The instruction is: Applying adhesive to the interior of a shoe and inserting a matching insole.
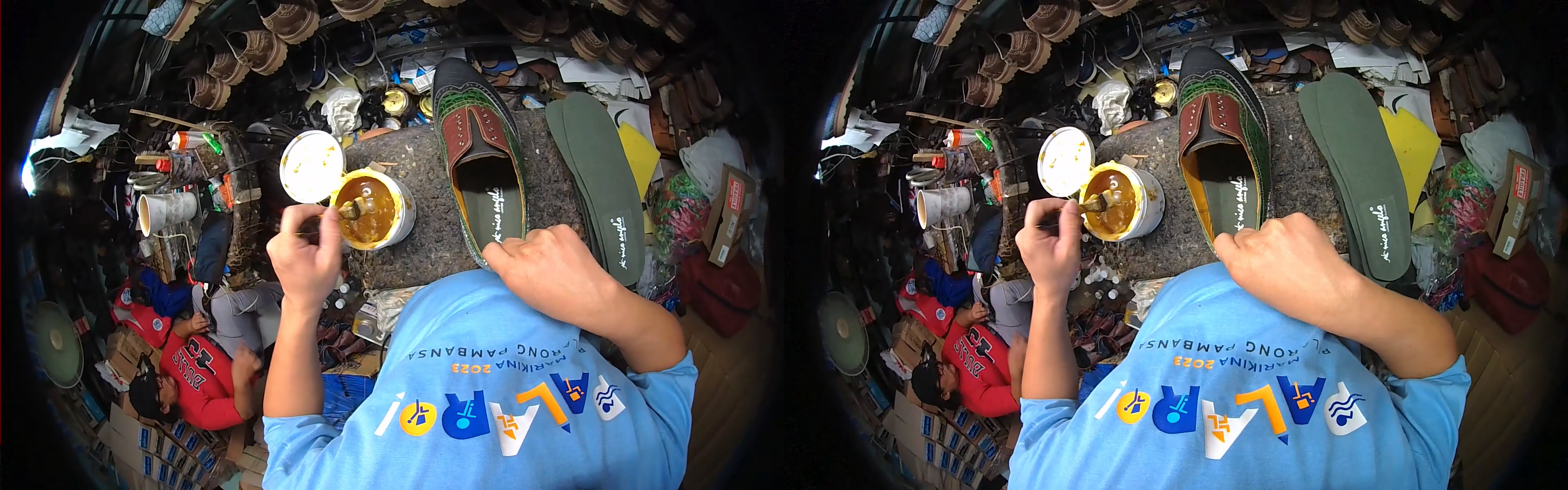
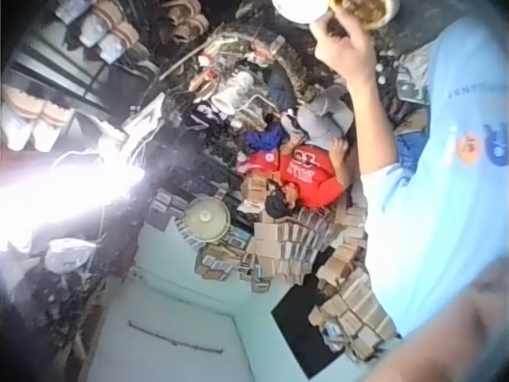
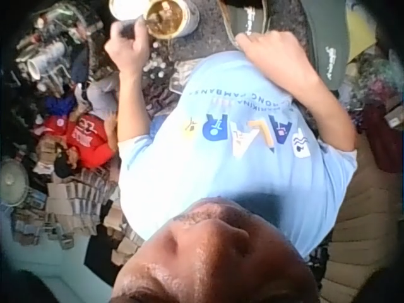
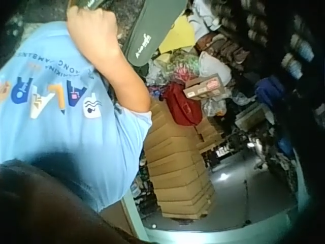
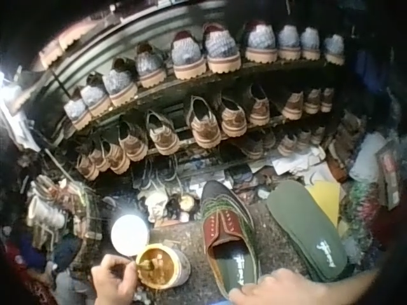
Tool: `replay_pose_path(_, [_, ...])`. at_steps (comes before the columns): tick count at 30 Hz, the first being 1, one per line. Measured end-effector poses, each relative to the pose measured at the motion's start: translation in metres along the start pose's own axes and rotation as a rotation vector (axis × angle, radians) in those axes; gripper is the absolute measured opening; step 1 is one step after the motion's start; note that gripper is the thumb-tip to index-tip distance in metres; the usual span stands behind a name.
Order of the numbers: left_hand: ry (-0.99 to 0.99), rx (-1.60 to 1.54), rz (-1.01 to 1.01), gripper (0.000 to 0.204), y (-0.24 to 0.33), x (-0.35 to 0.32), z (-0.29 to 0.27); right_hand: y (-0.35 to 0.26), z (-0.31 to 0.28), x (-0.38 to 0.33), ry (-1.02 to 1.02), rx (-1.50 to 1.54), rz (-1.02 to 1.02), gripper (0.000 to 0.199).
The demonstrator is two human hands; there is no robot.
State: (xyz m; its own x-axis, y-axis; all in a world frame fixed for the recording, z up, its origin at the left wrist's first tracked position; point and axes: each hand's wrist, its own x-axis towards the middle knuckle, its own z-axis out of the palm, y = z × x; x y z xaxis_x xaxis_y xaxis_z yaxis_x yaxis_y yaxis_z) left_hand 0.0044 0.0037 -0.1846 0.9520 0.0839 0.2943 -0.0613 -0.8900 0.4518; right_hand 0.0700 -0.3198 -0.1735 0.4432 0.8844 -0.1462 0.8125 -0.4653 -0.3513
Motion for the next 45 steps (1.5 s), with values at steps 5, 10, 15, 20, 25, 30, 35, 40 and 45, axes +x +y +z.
replay_pose_path(5, [0.269, -1.425, -0.938, 0.023, -0.037, -0.006, -0.012, -0.003, 0.001, 0.005, 0.079, 0.012, -0.038, 0.005])
replay_pose_path(10, [-0.238, -1.203, -1.132, 0.021, -0.067, -0.023, -0.037, 0.008, -0.022, 0.005, 0.233, 0.297, -0.045, 0.028])
replay_pose_path(15, [0.162, -1.751, -0.966, 0.015, -0.055, -0.023, -0.044, 0.07, -0.029, 0.044, 0.634, 0.255, -0.1, 0.039])
replay_pose_path(20, [-0.067, -1.649, -0.591, 0.027, -0.014, 0.008, -0.07, 0.111, -0.007, 0.073, 0.531, 0.439, -0.288, 0.033])
replay_pose_path(25, [0.442, -1.725, -0.397, 0.035, 0.008, 0.037, -0.125, 0.114, -0.005, 0.081, 0.613, 0.489, -0.342, 0.02])
replay_pose_path(30, [0.401, -1.651, -0.286, 0.022, 0.006, 0.039, -0.129, 0.109, -0.011, 0.075, 0.62, 0.596, -0.254, 0.014])
replay_pose_path(35, [0.381, -1.504, -0.241, 0.031, 0.015, 0.036, -0.115, 0.114, -0.011, 0.077, 0.528, 0.756, -0.201, 0.006])
replay_pose_path(40, [0.043, -1.034, -0.047, 0.029, 0.075, 0.029, -0.08, 0.121, -0.012, 0.083, 0.477, 0.745, -0.306, 0.014])
replay_pose_path(45, [-0.213, -0.422, 0.294, 0.015, 0.123, 0.039, -0.002, 0.121, -0.019, 0.085, 0.422, 0.711, -0.369, 0.018])
